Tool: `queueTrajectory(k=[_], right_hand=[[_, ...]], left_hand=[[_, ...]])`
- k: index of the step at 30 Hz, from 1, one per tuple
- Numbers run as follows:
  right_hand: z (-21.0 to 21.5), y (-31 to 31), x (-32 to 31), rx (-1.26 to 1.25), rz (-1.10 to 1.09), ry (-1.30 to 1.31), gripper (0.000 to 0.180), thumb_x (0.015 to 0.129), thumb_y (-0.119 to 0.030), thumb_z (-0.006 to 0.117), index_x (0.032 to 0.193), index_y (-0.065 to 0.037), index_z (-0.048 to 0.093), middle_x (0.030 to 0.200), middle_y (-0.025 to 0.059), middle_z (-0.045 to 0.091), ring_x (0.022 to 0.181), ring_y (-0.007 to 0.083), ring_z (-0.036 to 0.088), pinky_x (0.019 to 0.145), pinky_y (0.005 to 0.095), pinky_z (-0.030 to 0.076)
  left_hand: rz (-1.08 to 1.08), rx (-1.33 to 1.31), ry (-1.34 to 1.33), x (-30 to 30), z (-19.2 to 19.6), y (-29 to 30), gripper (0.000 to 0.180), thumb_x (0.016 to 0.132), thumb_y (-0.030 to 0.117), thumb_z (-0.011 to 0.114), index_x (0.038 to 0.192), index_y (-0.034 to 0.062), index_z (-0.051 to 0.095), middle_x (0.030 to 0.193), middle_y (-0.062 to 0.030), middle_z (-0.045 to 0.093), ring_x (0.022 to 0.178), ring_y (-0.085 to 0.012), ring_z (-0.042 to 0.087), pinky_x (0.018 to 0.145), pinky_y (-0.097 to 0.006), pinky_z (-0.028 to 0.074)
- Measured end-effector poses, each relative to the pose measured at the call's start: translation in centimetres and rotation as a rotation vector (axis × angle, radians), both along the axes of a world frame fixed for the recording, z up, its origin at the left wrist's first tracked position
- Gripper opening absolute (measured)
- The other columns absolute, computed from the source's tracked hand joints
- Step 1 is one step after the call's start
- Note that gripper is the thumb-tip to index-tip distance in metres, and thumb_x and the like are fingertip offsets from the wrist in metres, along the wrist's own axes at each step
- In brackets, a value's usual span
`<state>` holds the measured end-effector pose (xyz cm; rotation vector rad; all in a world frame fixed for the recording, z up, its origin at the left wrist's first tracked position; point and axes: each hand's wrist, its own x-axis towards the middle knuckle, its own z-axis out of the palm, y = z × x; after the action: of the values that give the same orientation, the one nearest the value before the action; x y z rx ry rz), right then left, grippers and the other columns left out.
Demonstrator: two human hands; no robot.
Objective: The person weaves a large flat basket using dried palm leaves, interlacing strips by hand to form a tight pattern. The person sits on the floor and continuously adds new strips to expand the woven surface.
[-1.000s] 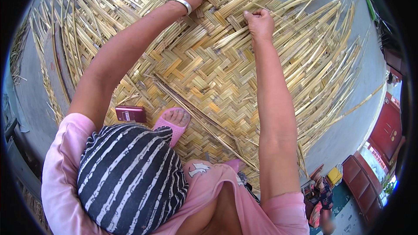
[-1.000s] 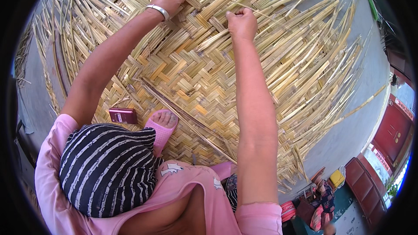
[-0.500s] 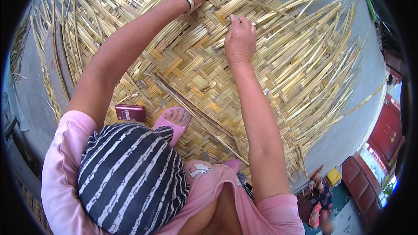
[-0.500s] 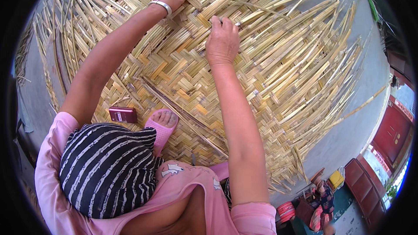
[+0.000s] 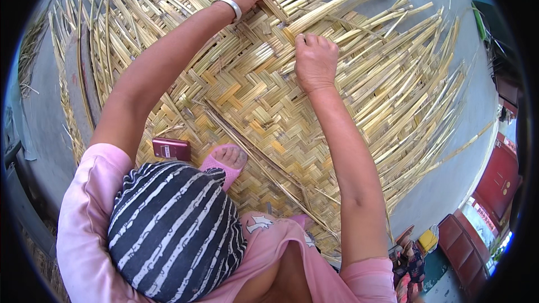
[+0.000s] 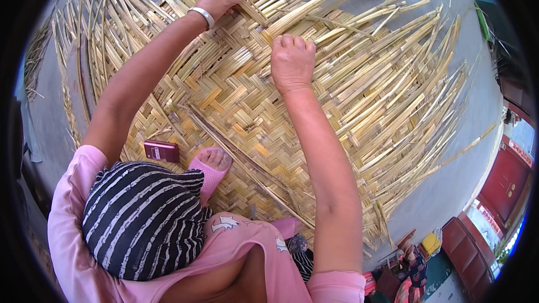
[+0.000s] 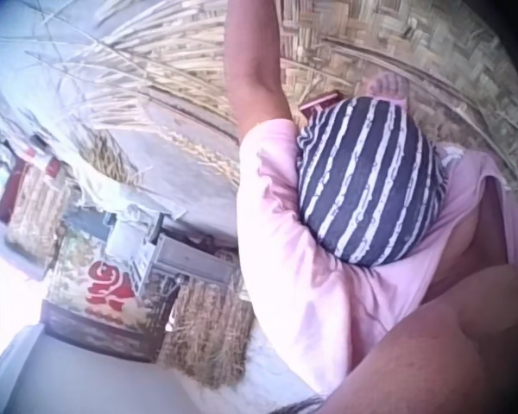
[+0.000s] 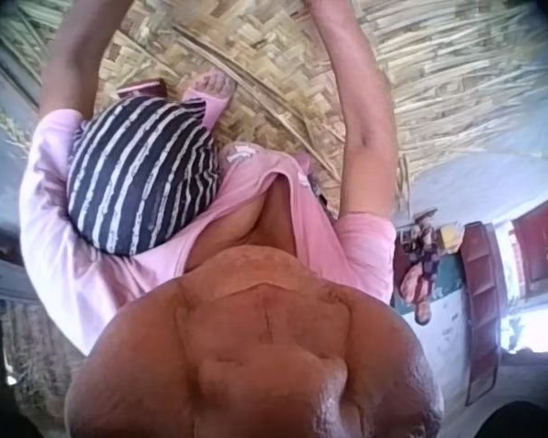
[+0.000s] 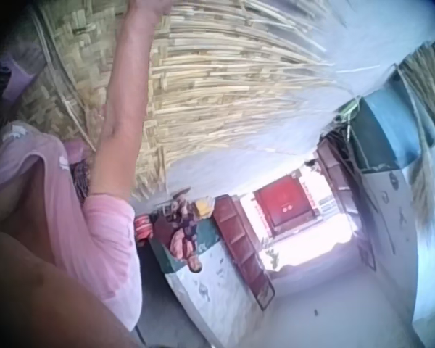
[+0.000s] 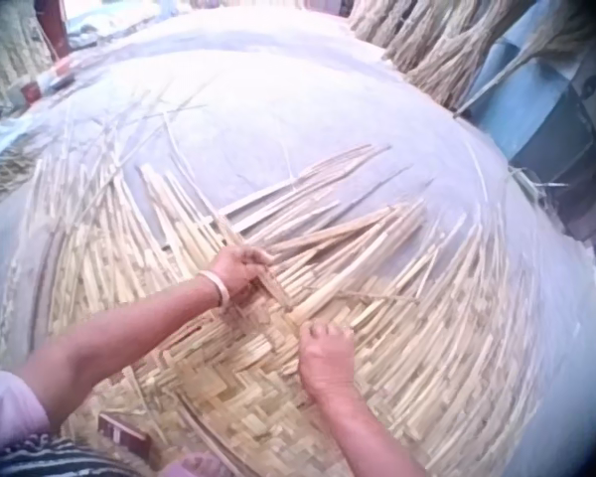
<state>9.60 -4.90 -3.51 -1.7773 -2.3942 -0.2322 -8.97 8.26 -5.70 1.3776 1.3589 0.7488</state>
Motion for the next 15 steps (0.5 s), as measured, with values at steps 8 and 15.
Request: queueTrajectory(k=[8,15], right_hand=[[1.0,5.8,-4.6,-0.08,-0.181,0.613,0.023,0.078,-0.013,0.06,0.099,-0.002,0.057,0.099,0.0145,0.057,0.093,0.0306,0.057,0.081,0.0393,0.046],[1.2,9.4,-4.7,-0.55,-0.38,0.56,0.024,0.075,-0.024,0.067,0.093,-0.009,0.06,0.099,0.014,0.058,0.093,0.0309,0.058,0.08,0.0404,0.046]], left_hand=[[0.173,-0.286,-0.594,-4.5,1.7,3.6,0.014,0.087,0.003,0.05,0.097,0.0047,0.059,0.093,-0.0066,0.065,0.081,-0.0151,0.063,0.068,-0.025,0.051],[-0.112,-0.315,-0.731,-6.9,2.4,4.6,0.009,0.085,0.004,0.047,0.092,0.0033,0.054,0.092,-0.0103,0.064,0.087,-0.0192,0.064,0.072,-0.028,0.052]])
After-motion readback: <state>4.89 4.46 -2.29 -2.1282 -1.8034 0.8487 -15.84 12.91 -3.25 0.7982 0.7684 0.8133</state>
